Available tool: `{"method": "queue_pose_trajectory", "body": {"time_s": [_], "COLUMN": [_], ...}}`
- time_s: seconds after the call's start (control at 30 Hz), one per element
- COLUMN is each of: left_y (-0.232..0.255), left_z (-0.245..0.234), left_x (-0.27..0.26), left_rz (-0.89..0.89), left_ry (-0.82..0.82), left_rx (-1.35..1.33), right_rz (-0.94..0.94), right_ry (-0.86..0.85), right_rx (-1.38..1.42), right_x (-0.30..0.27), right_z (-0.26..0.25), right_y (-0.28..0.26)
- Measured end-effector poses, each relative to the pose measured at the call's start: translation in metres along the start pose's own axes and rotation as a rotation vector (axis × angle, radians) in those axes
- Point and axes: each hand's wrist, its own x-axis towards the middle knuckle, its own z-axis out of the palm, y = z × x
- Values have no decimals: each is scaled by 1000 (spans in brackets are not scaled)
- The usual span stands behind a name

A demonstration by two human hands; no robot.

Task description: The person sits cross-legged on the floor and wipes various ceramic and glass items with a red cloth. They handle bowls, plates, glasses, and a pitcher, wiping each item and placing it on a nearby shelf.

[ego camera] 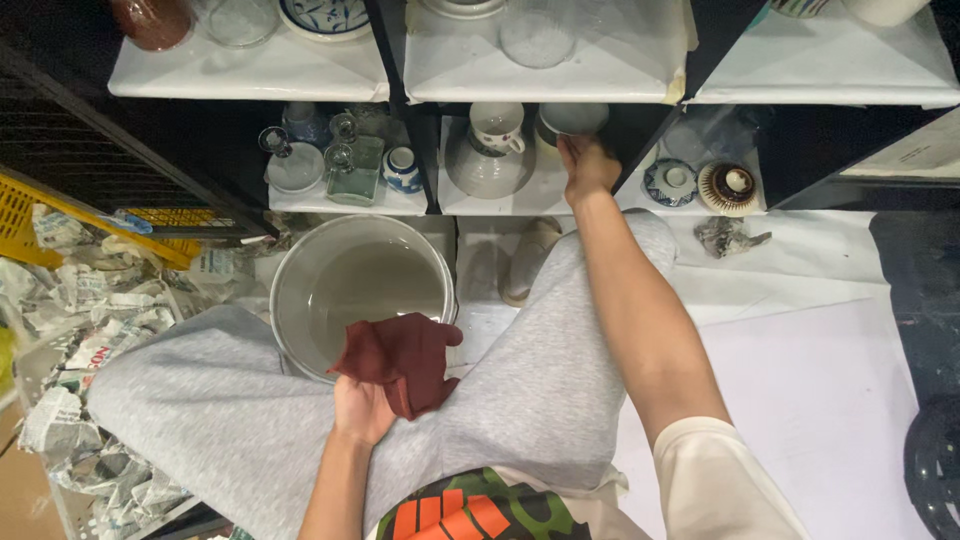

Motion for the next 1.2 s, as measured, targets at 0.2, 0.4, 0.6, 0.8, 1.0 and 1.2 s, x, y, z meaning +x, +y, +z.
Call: {"method": "queue_pose_trajectory", "body": {"time_s": [0.2,0.4,0.6,0.8,1.0,1.2], "left_y": [12,10,3,0,12,36], "left_z": [23,13,-29,-35,-5,52], "left_x": [-13,-13,-1,5,-4,-34], "left_rz": [-7,-218,-48,-41,36,191], "left_ry": [-155,-623,-142,-78,-208,-131], "left_rx": [-199,-268,-101,1,-92,-189], "right_rz": [14,46,-1101,-1353,-1305,-1157], "right_ry": [-15,71,-358,-217,-343,-372], "right_rx": [-103,-402,-926,-962,-1236,-1082], "right_x": [-5,-48,-183,-198,-141,-109], "right_z": [-4,15,45,140,192,195], "right_y": [3,-15,-37,-117,-156,-159]}}
